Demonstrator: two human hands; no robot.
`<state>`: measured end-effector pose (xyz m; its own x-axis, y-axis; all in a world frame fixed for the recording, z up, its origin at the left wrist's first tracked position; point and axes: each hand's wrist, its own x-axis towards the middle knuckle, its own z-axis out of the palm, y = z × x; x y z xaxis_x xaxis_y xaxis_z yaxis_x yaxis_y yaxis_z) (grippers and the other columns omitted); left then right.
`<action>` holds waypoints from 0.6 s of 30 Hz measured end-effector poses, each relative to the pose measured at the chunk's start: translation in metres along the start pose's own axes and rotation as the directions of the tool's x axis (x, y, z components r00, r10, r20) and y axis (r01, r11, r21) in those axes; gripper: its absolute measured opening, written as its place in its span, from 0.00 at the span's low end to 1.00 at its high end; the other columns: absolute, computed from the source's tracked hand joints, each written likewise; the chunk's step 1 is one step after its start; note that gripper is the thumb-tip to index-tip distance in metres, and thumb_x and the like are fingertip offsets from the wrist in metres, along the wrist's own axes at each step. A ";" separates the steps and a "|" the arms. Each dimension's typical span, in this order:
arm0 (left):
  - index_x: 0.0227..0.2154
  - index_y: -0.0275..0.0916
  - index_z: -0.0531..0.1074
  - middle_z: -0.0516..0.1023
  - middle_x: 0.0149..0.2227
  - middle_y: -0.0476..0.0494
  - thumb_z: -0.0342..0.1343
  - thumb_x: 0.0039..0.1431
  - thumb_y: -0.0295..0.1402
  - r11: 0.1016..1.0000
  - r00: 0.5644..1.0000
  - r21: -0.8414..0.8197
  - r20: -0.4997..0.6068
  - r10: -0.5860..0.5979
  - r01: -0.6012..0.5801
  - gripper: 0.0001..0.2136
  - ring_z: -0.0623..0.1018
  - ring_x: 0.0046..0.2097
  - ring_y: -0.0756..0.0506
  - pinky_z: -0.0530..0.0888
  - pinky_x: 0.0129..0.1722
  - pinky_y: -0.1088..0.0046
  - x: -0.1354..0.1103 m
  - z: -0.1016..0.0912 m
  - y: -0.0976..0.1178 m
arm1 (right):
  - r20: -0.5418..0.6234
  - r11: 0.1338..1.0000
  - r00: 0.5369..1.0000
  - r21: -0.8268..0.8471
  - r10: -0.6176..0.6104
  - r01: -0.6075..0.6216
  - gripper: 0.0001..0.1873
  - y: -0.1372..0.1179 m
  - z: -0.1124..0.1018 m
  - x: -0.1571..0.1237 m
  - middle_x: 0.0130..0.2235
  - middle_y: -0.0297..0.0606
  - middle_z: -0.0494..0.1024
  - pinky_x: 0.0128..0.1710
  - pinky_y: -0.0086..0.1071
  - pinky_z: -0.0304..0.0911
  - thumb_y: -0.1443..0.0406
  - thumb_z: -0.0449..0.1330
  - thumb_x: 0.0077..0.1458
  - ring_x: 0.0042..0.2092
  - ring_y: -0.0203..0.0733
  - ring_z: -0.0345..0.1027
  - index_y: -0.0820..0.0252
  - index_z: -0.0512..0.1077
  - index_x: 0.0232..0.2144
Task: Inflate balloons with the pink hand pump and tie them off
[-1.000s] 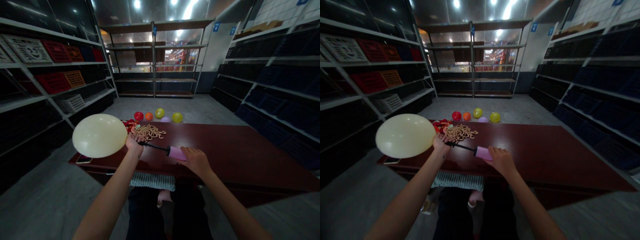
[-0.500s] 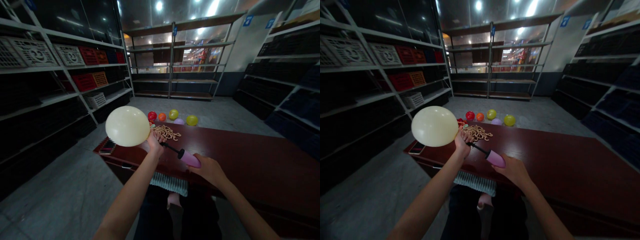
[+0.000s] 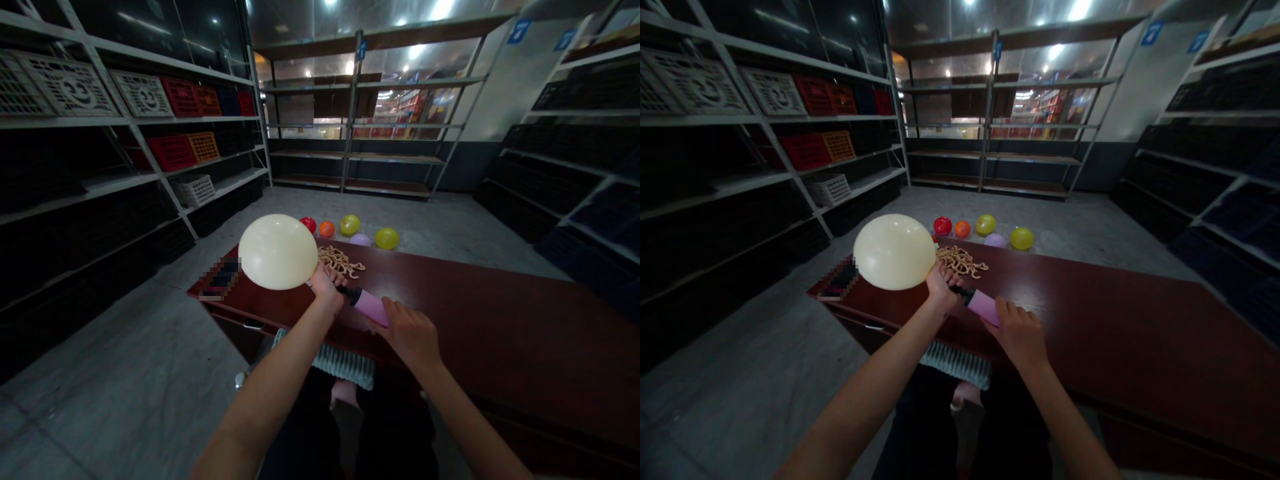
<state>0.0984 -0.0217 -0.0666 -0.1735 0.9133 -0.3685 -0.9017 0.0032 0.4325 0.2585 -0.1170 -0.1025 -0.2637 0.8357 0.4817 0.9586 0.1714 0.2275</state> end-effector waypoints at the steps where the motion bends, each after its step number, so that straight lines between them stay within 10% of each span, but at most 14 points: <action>1: 0.20 0.40 0.49 0.47 0.15 0.58 0.46 0.65 0.34 1.000 1.000 -0.004 -0.009 0.003 -0.003 0.18 0.50 0.14 0.55 0.50 0.16 0.77 0.003 -0.002 0.002 | -0.004 1.000 1.000 -0.008 -0.009 0.009 0.22 0.003 0.003 -0.003 0.33 0.42 0.78 0.32 0.35 0.51 0.49 0.53 0.61 0.33 0.44 0.72 0.61 0.72 0.44; 11: 0.20 0.40 0.47 0.46 0.14 0.58 0.47 0.65 0.34 0.999 1.000 0.026 -0.007 0.020 -0.020 0.19 0.50 0.14 0.54 0.51 0.17 0.76 0.024 0.000 0.050 | 0.172 0.999 0.985 0.039 0.022 -0.029 0.25 0.050 0.005 -0.030 0.40 0.46 0.80 0.34 0.36 0.56 0.48 0.51 0.60 0.37 0.49 0.74 0.60 0.71 0.48; 18: 0.19 0.40 0.47 0.45 0.14 0.58 0.47 0.67 0.38 0.997 0.981 -0.002 0.180 0.079 -0.080 0.22 0.49 0.15 0.55 0.51 0.17 0.76 0.010 0.013 0.057 | 0.522 0.901 0.853 0.357 0.029 -0.249 0.26 0.048 -0.015 -0.002 0.35 0.40 0.81 0.30 0.33 0.57 0.43 0.56 0.53 0.35 0.48 0.75 0.54 0.74 0.43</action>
<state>0.0506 -0.0073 -0.0346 -0.1701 0.9689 -0.1795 -0.8858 -0.0706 0.4586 0.3032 -0.1187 -0.0798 -0.1410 0.9897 -0.0242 0.9672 0.1325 -0.2167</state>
